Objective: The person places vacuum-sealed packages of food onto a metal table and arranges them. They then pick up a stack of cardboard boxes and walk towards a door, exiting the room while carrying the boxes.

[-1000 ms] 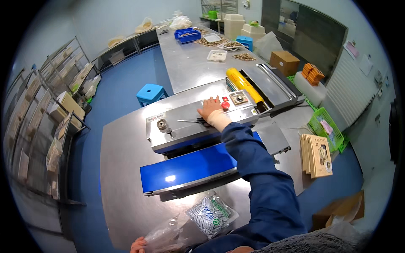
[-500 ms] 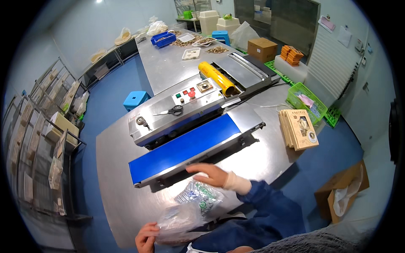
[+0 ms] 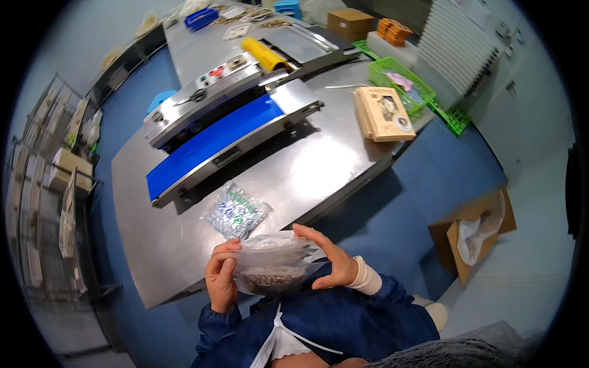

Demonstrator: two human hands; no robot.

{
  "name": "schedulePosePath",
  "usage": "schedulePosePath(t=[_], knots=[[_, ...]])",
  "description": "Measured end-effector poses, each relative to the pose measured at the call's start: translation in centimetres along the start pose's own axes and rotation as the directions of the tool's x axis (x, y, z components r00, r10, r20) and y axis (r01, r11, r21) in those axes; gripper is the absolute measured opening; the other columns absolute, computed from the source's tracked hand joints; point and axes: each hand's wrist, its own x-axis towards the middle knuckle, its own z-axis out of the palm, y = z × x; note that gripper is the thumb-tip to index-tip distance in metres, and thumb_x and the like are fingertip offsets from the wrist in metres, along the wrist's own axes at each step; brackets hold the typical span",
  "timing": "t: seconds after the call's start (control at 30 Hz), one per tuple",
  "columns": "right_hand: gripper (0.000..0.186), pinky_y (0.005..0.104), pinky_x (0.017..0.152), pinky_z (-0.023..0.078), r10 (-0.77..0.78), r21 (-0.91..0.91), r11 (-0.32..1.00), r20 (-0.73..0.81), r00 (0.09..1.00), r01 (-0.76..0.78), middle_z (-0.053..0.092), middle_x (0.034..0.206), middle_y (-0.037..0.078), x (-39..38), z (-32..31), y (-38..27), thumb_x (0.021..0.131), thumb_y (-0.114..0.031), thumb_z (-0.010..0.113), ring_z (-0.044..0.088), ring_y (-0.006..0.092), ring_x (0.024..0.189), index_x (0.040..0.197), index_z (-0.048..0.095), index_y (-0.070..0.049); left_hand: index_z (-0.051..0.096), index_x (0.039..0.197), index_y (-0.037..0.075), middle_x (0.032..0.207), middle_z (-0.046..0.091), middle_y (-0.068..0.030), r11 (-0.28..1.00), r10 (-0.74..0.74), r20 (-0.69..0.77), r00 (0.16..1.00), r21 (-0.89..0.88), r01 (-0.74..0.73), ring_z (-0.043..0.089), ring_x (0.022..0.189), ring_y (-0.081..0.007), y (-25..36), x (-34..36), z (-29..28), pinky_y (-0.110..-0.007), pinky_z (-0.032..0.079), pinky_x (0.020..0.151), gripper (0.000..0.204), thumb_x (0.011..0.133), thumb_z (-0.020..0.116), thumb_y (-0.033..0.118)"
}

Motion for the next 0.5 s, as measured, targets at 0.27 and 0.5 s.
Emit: schedulePosePath(t=[0.27, 0.5], knots=[[0.037, 0.036, 0.098, 0.029, -0.022, -0.076, 0.997, -0.33, 0.944, -0.003, 0.045, 0.125, 0.015, -9.1, -10.1, 0.0, 0.086, -0.019, 0.051, 0.041, 0.0283, 0.117, 0.118, 0.047, 0.0, 0.058, 0.082, 0.002, 0.097, 0.057, -0.0101, 0.994, -0.035, 0.358, 0.933, 0.105, -0.004, 0.047, 0.107, -0.0266, -2.4, 3.5, 13.6, -0.038, 0.033, 0.093, 0.009, 0.083, 0.052, 0.008], [0.04, 0.0276, 0.089, 0.037, 0.26, 0.179, 0.965, -0.738, 0.623, -0.191, 0.046, 0.121, 0.008, -16.2, -28.1, 6.7, 0.087, -0.019, 0.05, 0.046, 0.0166, 0.107, 0.123, 0.042, -0.004, 0.06, 0.084, 0.001, 0.096, 0.058, -0.0103, 0.984, -0.11, 0.367, 0.924, 0.174, 0.048, 0.049, 0.105, -0.0242, -6.4, 8.1, 23.8, -0.035, 0.034, 0.092, 0.011, 0.084, 0.052, 0.009]])
